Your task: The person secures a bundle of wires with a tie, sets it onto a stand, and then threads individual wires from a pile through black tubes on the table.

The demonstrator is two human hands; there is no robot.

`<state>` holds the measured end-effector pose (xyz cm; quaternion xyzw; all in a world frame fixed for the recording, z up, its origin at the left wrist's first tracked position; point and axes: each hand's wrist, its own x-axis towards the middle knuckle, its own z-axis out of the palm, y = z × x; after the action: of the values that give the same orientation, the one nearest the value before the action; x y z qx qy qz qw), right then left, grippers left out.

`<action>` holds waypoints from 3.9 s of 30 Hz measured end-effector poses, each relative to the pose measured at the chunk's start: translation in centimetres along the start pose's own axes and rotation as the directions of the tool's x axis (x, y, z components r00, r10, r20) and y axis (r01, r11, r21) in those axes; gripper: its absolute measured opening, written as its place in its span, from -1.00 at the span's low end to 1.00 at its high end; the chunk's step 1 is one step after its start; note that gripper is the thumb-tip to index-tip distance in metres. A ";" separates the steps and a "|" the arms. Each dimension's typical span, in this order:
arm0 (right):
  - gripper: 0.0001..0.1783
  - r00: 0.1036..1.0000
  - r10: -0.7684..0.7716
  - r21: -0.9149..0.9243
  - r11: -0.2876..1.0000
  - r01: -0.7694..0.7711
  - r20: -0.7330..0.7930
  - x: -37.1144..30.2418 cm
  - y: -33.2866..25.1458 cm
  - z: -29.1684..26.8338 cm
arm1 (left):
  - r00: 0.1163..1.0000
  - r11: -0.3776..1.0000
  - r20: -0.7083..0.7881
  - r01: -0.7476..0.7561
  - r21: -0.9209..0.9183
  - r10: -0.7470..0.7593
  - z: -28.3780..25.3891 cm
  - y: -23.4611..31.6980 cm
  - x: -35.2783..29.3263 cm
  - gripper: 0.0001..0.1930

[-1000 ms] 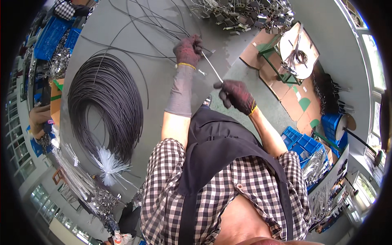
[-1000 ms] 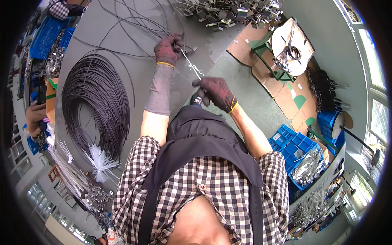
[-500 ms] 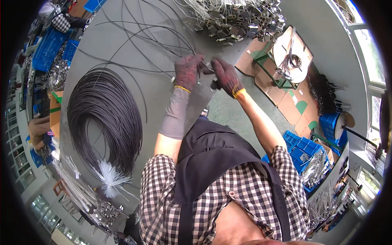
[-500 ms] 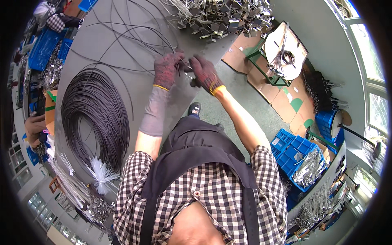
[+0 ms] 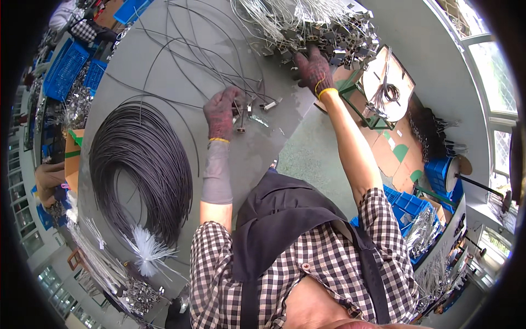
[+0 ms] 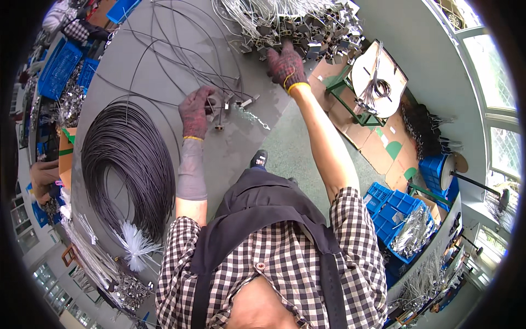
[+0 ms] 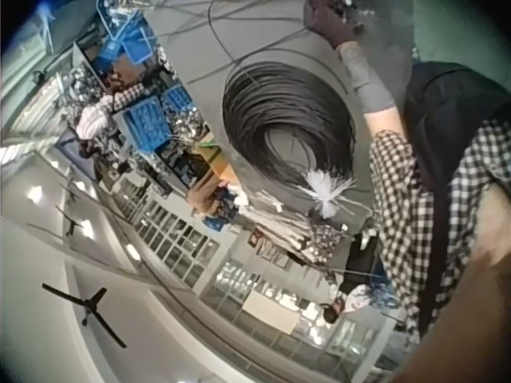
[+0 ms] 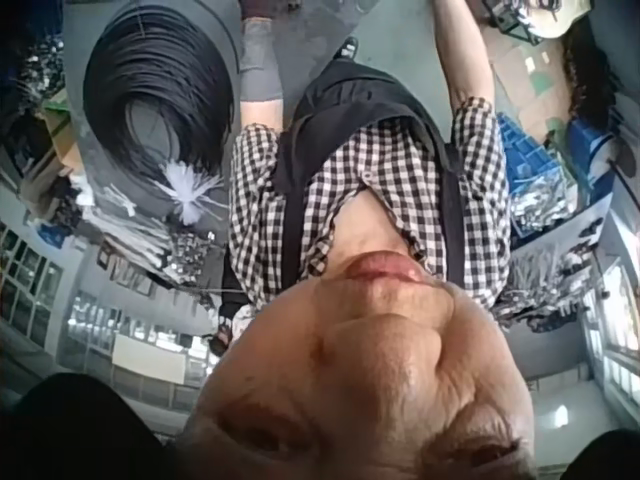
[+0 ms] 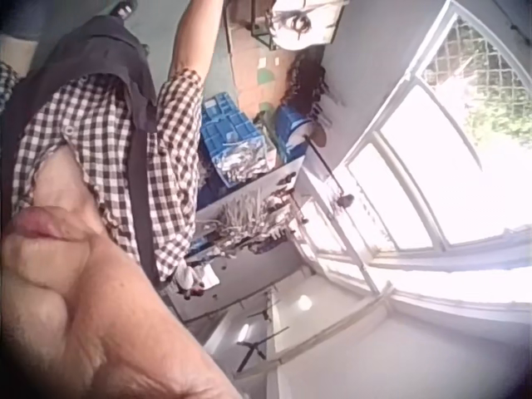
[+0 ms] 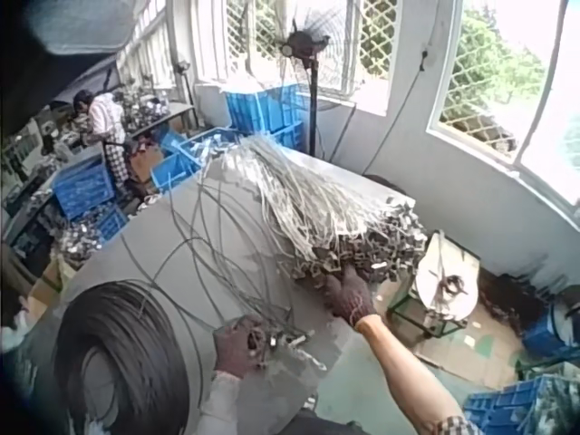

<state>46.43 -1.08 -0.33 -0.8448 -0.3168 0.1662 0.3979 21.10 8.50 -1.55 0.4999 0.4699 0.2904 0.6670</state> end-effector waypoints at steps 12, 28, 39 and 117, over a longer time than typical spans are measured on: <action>-0.46 0.994 0.103 -0.158 0.981 -0.110 -0.047 0.7 0.8 0.6 | 0.641 0.796 0.660 0.596 -0.107 -0.391 3.9 -4.9 -10.7 -0.71; -0.79 0.998 -0.008 -0.364 0.931 0.033 0.070 -27.2 15.6 -4.2 | 0.599 0.725 0.694 0.670 -0.162 -0.399 3.9 -7.6 -9.5 -0.64; -0.77 0.976 0.207 -0.019 0.978 -0.206 0.066 -26.6 12.4 -6.7 | 0.746 0.753 0.619 0.549 -0.363 -0.246 15.5 -10.1 -5.1 -0.69; -0.57 0.837 -0.494 -0.071 0.868 0.492 -0.235 -1.6 3.4 -5.1 | 0.951 0.900 0.281 0.011 -0.435 0.124 9.0 -0.7 -2.8 -0.78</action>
<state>49.33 -6.70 0.24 -0.7504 -0.4723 -0.0486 0.4599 28.23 2.34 -0.77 0.3918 0.2714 0.3267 0.8161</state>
